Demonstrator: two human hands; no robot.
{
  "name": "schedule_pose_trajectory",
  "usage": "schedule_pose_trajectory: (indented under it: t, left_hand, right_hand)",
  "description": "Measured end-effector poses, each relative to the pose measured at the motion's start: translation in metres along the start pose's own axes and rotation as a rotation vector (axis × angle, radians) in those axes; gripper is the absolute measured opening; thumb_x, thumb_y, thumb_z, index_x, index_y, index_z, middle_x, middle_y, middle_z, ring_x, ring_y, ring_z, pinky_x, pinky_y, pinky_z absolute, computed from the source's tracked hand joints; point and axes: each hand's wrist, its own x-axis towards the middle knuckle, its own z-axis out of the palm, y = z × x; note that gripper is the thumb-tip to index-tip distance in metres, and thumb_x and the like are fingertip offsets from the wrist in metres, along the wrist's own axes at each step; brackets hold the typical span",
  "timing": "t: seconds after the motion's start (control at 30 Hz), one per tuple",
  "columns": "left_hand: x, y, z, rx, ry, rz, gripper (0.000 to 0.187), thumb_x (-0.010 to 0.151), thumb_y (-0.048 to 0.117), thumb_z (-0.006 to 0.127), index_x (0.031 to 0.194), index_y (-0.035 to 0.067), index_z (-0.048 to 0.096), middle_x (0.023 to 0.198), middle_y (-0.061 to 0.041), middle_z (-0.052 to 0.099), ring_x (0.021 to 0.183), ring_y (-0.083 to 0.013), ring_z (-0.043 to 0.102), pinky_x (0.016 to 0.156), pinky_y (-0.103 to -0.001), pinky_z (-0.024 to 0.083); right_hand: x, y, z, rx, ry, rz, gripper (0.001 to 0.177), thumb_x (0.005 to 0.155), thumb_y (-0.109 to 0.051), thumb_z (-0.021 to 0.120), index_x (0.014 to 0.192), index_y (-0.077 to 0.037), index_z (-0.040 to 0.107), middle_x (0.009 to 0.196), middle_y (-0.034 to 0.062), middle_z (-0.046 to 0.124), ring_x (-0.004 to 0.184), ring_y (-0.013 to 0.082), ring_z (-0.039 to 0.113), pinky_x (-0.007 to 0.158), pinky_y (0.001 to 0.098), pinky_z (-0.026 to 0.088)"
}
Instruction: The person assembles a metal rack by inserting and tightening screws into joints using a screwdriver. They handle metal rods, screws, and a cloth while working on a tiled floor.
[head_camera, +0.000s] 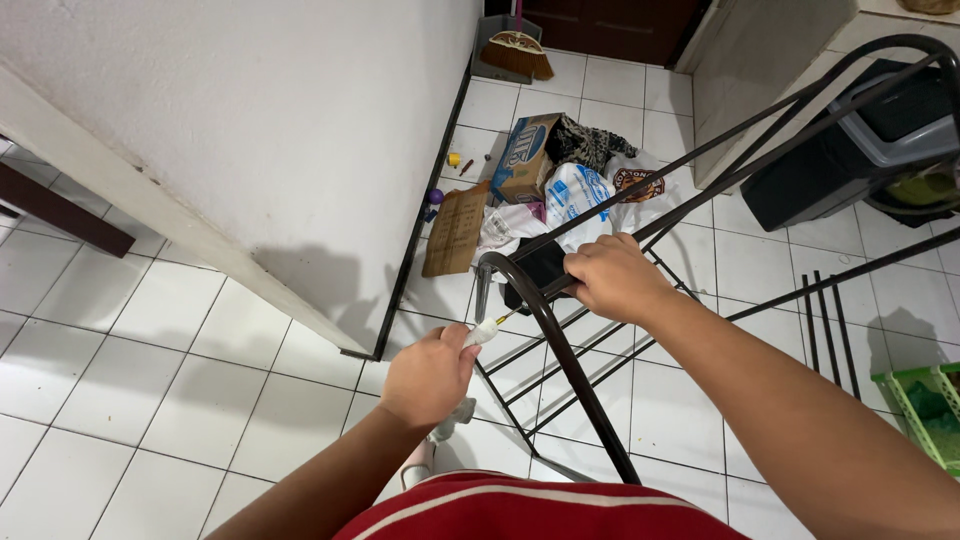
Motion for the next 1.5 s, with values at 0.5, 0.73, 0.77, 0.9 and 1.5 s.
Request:
schedule_pose_trajectory:
  t: [0.5,0.73,0.77,0.9,1.5]
  left_hand:
    - [0.004,0.011,-0.016,0.154,-0.035,0.045,0.025,0.095,0.03,0.063,0.101,0.006,0.057,0.092,-0.012,0.07,0.072,-0.0339,0.071,0.059,-0.044,0.058]
    - [0.005,0.011,-0.011,0.052,-0.054,0.024,0.025,0.096,0.031,0.062,0.101,0.006,0.062,0.09,-0.014,0.071,0.071,-0.0366,0.07,0.061,-0.047,0.057]
    - [0.006,0.011,-0.01,0.048,-0.053,0.036,0.026,0.097,0.031,0.06,0.1,0.005,0.062,0.089,-0.015,0.071,0.071,-0.0373,0.07,0.062,-0.047,0.057]
    - [0.01,0.009,-0.012,0.05,-0.13,0.033,0.029,0.101,0.031,0.053,0.101,0.004,0.063,0.086,-0.018,0.071,0.073,-0.0397,0.069,0.066,-0.05,0.056]
    - [0.055,-0.047,0.001,-1.465,-1.386,-0.623,0.037,0.114,0.041,0.046,0.103,0.007,0.057,0.075,0.001,0.054,0.057,-0.008,0.046,0.055,-0.023,0.043]
  right_hand:
    - [0.0,-0.001,-0.002,-0.05,-0.018,-0.011,0.019,0.082,-0.029,0.075,0.091,-0.012,0.072,0.092,0.0048,0.071,0.104,0.0287,0.062,0.097,0.044,0.041]
    - [-0.001,0.0,-0.001,-0.047,-0.005,0.0,0.019,0.082,-0.029,0.076,0.088,-0.012,0.072,0.091,0.0052,0.071,0.102,0.0284,0.063,0.094,0.0436,0.042]
    - [-0.001,0.001,-0.001,-0.05,-0.008,0.005,0.018,0.082,-0.028,0.075,0.088,-0.012,0.072,0.09,0.0052,0.071,0.102,0.0283,0.063,0.094,0.0435,0.042]
    - [-0.001,-0.003,0.002,-0.056,0.03,-0.022,0.015,0.081,-0.025,0.075,0.086,-0.011,0.071,0.088,0.006,0.071,0.1,0.0294,0.063,0.093,0.0449,0.041]
    - [-0.003,-0.004,0.024,-0.041,0.325,-0.076,0.016,0.077,-0.017,0.078,0.082,-0.009,0.066,0.085,0.0066,0.07,0.089,0.0299,0.062,0.09,0.0468,0.042]
